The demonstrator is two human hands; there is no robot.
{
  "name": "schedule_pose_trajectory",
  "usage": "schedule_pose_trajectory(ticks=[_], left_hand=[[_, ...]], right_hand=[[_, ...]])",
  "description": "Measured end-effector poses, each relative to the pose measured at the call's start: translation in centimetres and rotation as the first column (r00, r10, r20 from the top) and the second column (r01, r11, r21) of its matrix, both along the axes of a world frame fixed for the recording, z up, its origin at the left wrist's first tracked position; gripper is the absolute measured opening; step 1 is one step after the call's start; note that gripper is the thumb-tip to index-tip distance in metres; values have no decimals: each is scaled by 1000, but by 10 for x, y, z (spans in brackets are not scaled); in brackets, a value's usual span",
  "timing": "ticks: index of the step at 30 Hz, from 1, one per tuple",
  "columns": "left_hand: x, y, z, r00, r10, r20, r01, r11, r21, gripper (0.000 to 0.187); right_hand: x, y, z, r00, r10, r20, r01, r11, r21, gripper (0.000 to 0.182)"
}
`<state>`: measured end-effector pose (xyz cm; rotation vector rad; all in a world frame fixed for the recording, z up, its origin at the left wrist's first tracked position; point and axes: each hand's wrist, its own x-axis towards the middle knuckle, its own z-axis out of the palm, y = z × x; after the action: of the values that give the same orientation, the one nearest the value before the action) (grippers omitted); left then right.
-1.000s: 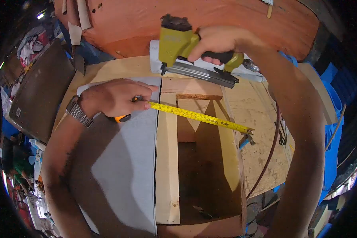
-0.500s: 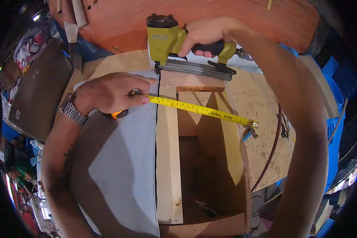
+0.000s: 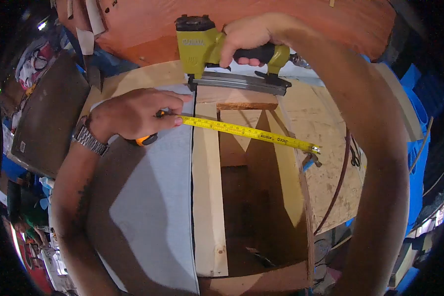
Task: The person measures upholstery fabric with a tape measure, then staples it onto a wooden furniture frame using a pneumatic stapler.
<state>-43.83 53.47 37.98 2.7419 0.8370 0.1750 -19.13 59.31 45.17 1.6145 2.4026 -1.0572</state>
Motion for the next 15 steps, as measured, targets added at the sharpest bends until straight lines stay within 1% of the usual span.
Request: schedule_pose_trajectory(ticks=[3,5,6,8,9,11,13,14,15], left_hand=[[2,-4,10,996,38,-84,-39,999,-13,21],[6,-13,16,983,95,-160,-97,995,-5,21],[3,-13,18,993,66,-100,-60,997,58,22],[-9,-12,12,1000,-5,27,1,989,150,23],[-15,-20,13,997,44,58,-49,993,103,25],[-21,-40,24,985,141,97,-143,990,6,29],[-21,-80,54,968,245,-52,-250,960,-122,27],[-21,-96,61,948,291,-125,-310,934,-179,25],[-24,-99,57,953,289,-95,-303,932,-201,25]], right_hand=[[7,-10,3,995,-100,-24,102,992,80,23],[43,-18,15,992,-95,-84,105,987,119,23],[66,-27,21,990,-91,-107,105,986,133,23],[105,-68,31,945,-291,-147,316,929,191,21],[139,-81,27,960,-213,-182,262,914,310,22],[203,-115,18,964,-192,-187,261,827,499,30],[225,-176,23,919,-353,-174,393,807,440,37],[229,-203,25,883,-443,-156,470,830,299,39],[239,-216,20,889,-443,-117,456,831,319,38]])
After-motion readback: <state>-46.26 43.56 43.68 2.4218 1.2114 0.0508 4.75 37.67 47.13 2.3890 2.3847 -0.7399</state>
